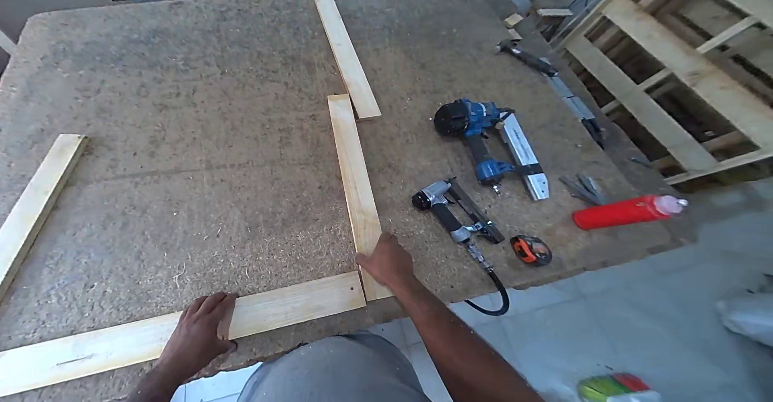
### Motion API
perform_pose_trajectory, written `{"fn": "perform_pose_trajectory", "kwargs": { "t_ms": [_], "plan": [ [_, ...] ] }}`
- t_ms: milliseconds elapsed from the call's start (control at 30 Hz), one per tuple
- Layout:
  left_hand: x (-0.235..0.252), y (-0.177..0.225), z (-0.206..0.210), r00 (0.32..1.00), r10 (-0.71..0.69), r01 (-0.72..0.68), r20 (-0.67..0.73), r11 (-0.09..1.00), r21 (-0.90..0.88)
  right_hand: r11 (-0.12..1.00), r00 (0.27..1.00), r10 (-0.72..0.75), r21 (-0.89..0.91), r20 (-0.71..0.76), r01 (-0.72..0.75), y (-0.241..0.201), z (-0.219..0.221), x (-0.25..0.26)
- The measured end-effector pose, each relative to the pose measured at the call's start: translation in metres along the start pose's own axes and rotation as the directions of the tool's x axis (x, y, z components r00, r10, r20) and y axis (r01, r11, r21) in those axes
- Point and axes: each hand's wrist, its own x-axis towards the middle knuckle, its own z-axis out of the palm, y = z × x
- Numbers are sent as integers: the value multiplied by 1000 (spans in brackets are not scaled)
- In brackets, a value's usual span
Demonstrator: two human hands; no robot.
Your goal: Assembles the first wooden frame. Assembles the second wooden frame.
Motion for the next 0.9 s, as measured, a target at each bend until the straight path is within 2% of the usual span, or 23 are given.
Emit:
{"fn": "perform_pose_trajectory", "kwargs": {
  "t_ms": [533,900],
  "plan": [
    [3,1,1,1000,-7,7,23,1000,-1,997,999,-48,-61,-3,48,5,10,-6],
    [4,3,-4,998,-31,31,54,1000,2,1000,999,-27,-15,-26,27,4,10,-6]
  ]
}}
